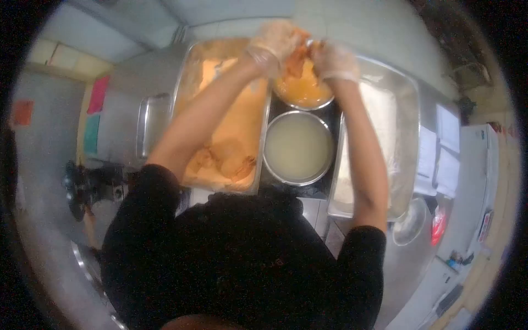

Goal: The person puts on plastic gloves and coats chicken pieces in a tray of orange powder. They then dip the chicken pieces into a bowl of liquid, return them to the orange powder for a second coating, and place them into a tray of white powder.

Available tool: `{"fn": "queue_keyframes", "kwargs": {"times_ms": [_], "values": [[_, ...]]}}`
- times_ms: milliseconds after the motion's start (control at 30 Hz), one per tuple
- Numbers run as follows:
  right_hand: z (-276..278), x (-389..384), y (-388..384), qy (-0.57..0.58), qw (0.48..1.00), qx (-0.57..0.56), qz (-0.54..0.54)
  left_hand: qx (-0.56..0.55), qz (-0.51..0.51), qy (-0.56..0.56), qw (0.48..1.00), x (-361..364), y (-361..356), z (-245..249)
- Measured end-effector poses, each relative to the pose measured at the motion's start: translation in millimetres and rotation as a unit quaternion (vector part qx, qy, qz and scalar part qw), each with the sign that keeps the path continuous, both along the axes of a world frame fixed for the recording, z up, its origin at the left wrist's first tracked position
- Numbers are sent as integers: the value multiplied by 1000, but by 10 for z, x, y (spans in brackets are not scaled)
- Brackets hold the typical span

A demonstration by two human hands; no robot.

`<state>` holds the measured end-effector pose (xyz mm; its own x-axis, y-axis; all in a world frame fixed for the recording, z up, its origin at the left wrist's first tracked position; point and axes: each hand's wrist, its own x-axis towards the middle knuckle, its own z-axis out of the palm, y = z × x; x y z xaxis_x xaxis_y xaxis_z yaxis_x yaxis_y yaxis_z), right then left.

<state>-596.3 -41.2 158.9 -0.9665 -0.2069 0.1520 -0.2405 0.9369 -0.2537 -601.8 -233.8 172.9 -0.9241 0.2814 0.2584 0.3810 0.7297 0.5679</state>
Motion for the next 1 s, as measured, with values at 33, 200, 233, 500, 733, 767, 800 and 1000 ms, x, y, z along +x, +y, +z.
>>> {"fn": "queue_keyframes", "kwargs": {"times_ms": [33,200,233,500,733,767,800,1000], "values": [[212,103,-17,32,999,9,26,0,9,-7,1000,86,-124,128],[1121,832,-410,34,997,-54,37,-179,3,-46,983,937,-775,1174],[1172,976,-519,16,996,-65,61,-263,-63,105,957,1064,-994,1102],[548,1901,-1528,-128,969,-45,206,-269,-151,112,945,2139,-2214,-30],[-316,2656,-2316,-297,900,8,320,-247,13,-291,924,2438,-2401,-735],[-235,2633,-2342,-294,901,13,318,-326,-70,-229,914,2449,-2429,-438],[-6,2618,-2357,-372,872,19,319,-398,-153,-167,889,2474,-2442,-237],[305,2098,-2180,-321,904,9,282,-398,-135,-185,888,1708,-2798,-716]]}}
